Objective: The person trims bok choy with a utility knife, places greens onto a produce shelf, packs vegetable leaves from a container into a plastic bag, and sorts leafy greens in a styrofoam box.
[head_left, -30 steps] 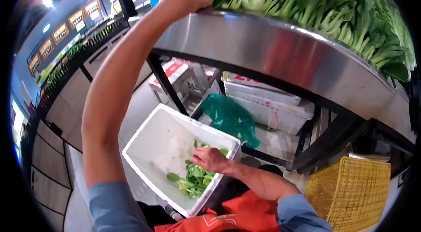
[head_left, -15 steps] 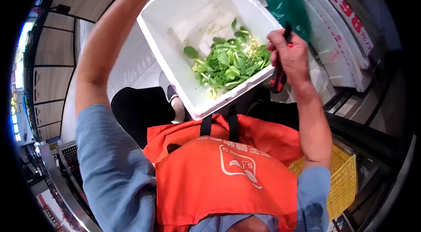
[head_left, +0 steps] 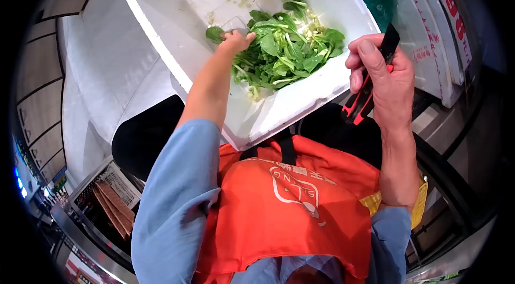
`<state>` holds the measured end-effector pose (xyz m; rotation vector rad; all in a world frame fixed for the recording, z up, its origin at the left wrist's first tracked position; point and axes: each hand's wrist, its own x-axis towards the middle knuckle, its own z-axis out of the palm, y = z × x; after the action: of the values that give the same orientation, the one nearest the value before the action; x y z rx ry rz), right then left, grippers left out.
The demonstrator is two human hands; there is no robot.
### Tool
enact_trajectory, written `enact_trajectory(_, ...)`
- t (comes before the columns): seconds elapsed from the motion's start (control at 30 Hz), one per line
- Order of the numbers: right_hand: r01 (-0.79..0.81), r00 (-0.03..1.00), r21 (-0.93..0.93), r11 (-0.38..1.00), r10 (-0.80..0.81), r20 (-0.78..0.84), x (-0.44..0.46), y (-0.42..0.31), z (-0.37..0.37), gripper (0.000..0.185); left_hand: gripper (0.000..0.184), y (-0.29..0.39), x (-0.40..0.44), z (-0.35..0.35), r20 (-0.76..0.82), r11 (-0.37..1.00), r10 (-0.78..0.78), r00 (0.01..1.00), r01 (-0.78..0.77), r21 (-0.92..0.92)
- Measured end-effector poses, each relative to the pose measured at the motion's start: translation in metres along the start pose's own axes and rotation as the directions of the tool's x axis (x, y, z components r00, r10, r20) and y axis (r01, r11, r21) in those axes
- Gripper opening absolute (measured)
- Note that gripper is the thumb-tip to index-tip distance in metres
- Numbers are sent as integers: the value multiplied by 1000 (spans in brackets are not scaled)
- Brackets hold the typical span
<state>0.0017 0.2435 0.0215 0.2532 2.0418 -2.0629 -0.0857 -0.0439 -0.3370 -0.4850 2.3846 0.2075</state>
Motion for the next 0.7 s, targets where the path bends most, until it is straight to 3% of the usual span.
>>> enact_trajectory(0.07, -18, 1000, 13, 1000, 18, -3, -1, 0, 4, 26, 82, 5, -28, 20, -165, 994, -20, 986, 2, -112)
enact_trajectory(0.1, -42, 999, -15, 999, 41, -14, -2, -2, 7, 23, 75, -11, -12, 48, -192, 995, 94, 977, -97, -6)
enact_trajectory(0.13, -34, 999, -37, 999, 35, 9, -4, -4, 8, 21, 69, -32, 19, 84, -208, 972, 231, 951, -214, 102)
enact_trajectory(0.17, -95, 994, -11, 995, 96, 51, -7, -11, 8, 21, 55, -7, -2, 64, -82, 951, 293, 953, -282, 127)
enact_trajectory(0.23, 75, 989, 81, 994, -84, 121, -6, 9, 8, 16, 44, 22, -20, 46, 83, 871, 447, 891, -455, 185)
enact_trajectory(0.3, 189, 978, -42, 981, -184, 96, -9, 11, 7, 17, 43, 10, -6, 47, 67, 761, 605, 794, -600, 247)
enact_trajectory(0.33, 337, 941, -137, 932, -331, 63, 0, 20, 11, 18, 42, 3, 3, 41, 57, 716, 656, 752, -645, 265)
enact_trajectory(0.4, 322, 947, -15, 947, -322, -16, -1, 19, 15, 18, 41, 2, 14, 18, 10, 658, 723, 691, -693, 294)
enact_trajectory(0.47, 359, 925, -103, 927, -368, -88, 2, 13, 12, 19, 39, 2, 8, -19, -93, 642, 756, 647, -707, 297)
enact_trajectory(0.5, 278, 958, -32, 960, -279, -57, -10, -2, 0, 22, 39, 10, -4, -38, -148, 629, 776, 613, -731, 267)
enact_trajectory(0.57, 258, 965, 111, 960, -252, -70, -12, -4, -10, 20, 38, 21, -42, -72, -245, 591, 797, 552, -796, 130)
enact_trajectory(0.6, 282, 958, 170, 944, -268, -102, -20, -7, -16, 21, 43, 39, -89, -93, -222, 647, 735, 640, -761, -53)
enact_trajectory(0.7, 350, 931, 287, 892, -299, -207, -35, -13, -26, 27, 52, 66, -196, -126, -298, 353, 797, 525, -806, -475)
